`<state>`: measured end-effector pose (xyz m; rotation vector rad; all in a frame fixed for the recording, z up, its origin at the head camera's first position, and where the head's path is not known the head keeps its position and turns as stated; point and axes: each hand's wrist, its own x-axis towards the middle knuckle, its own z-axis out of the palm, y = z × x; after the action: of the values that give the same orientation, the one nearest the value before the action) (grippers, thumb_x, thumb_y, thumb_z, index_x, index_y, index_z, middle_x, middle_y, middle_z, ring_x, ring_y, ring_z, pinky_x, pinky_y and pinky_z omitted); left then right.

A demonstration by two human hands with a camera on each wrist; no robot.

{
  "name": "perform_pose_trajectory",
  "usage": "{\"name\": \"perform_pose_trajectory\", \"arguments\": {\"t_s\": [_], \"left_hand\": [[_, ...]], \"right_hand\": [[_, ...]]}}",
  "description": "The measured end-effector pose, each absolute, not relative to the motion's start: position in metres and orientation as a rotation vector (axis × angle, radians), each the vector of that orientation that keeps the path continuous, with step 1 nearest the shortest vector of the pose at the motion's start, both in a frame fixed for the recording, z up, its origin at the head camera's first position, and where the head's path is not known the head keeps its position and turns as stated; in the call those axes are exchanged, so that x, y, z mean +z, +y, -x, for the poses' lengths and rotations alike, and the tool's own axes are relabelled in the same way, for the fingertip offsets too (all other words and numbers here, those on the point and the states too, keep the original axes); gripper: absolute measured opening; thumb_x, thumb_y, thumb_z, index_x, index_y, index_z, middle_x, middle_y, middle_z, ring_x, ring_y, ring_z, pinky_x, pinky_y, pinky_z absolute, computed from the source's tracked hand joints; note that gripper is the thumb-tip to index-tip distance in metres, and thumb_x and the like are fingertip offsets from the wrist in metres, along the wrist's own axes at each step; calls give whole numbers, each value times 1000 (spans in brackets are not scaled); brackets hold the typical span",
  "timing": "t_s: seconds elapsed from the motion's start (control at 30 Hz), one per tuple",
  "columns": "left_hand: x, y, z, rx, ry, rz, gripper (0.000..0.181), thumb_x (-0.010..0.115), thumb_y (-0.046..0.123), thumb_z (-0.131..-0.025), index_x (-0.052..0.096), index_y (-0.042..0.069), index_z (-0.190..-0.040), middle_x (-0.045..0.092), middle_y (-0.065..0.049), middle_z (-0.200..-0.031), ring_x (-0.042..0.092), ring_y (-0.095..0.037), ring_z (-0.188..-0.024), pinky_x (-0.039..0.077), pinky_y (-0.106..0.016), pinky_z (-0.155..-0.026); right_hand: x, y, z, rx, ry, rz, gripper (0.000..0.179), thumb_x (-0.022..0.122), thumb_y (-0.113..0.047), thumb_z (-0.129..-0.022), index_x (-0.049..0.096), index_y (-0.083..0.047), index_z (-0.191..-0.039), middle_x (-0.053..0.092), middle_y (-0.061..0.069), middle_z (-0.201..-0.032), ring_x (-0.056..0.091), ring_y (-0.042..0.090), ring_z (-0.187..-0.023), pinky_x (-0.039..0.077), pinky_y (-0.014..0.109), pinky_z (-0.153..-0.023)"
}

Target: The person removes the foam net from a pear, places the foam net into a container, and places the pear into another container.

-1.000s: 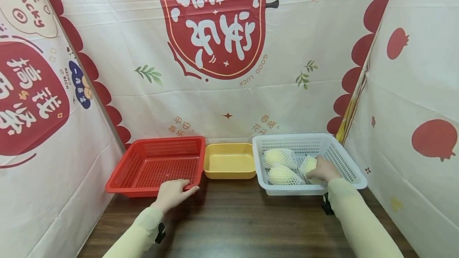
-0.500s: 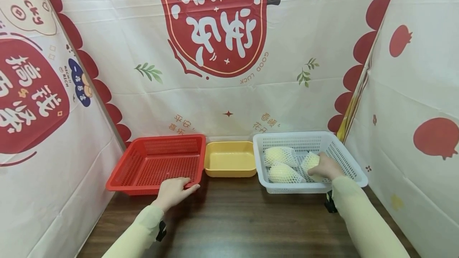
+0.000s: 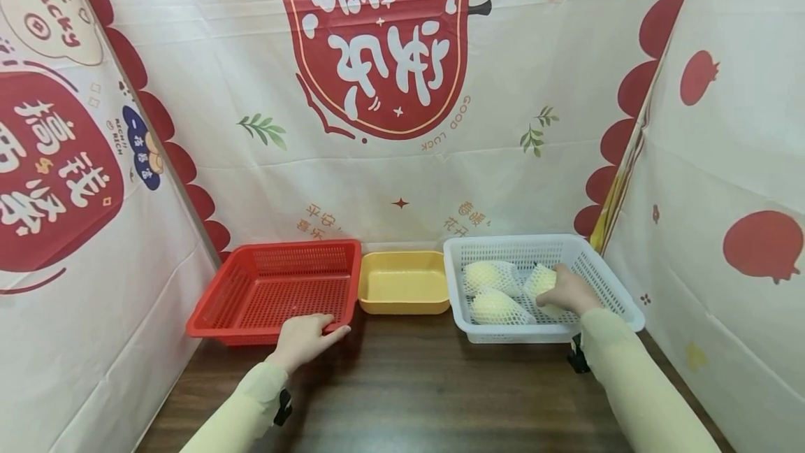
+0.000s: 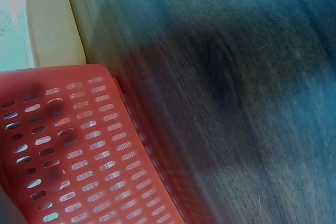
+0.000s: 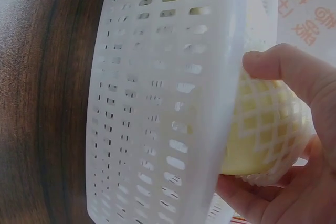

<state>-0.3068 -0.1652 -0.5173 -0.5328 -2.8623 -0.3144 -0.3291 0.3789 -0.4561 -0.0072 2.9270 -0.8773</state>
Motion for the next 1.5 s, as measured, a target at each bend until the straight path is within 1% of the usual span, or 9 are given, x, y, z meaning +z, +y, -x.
{"name": "perform_pose_trajectory", "arguments": {"t_s": [0.03,0.1,0.27,0.43,0.7,1.07,1.2,1.3,1.5], "left_hand": [[-518,-165,307,-311,-2866,532,75,37,78,-86,74,17,-109,71,3,-91,61,-13,-73,46,-36,-65],[-518,-165,307,-306,-2876,533,79,34,79,-85,73,16,-111,72,1,-97,64,-16,-78,47,-37,-67],[-517,-165,306,-311,-2883,535,82,33,81,-84,73,16,-113,72,-1,-101,64,-18,-82,48,-39,-69],[-516,-164,306,-304,-2892,526,79,36,79,-85,73,16,-114,72,-2,-100,63,-18,-79,47,-38,-67],[-517,-165,308,-304,-2892,521,76,39,78,-85,73,17,-112,72,0,-96,60,-15,-75,45,-36,-66],[-517,-165,307,-294,-2881,526,75,37,79,-85,74,18,-108,72,2,-92,58,-13,-70,44,-34,-63],[-517,-165,307,-290,-2872,528,73,37,79,-84,74,21,-104,70,5,-84,53,-10,-65,41,-32,-60],[-516,-165,307,-294,-2878,527,72,37,79,-85,74,21,-104,69,6,-83,51,-10,-64,40,-31,-59],[-516,-165,306,-290,-2872,530,75,36,79,-84,74,19,-106,71,3,-87,56,-12,-67,44,-33,-61]], "right_hand": [[-456,379,329,-879,2923,5,97,80,-27,-73,24,19,-137,47,37,-121,53,40,-96,46,54,-80],[-456,377,328,-871,2924,7,96,80,-28,-74,25,19,-137,48,36,-120,53,40,-96,46,53,-79],[-450,372,325,-868,2957,53,93,80,-27,-73,27,19,-136,50,35,-117,54,39,-95,46,52,-78],[-441,364,324,-862,2984,93,93,81,-26,-73,28,18,-136,51,34,-116,55,38,-93,48,52,-77],[-431,353,324,-809,3019,113,94,81,-27,-73,29,17,-137,52,35,-118,55,38,-94,47,55,-79],[-422,335,319,-782,3034,169,94,82,-30,-73,31,13,-139,56,30,-116,57,34,-94,48,52,-78],[-419,328,319,-765,3050,207,94,82,-30,-71,33,13,-138,58,26,-111,57,31,-90,49,49,-76],[-416,322,319,-753,3069,254,93,82,-28,-70,34,13,-138,60,23,-108,57,29,-87,49,46,-73],[-410,306,314,-786,3073,336,88,83,-26,-69,38,12,-135,61,22,-107,58,30,-88,50,48,-73]]}}
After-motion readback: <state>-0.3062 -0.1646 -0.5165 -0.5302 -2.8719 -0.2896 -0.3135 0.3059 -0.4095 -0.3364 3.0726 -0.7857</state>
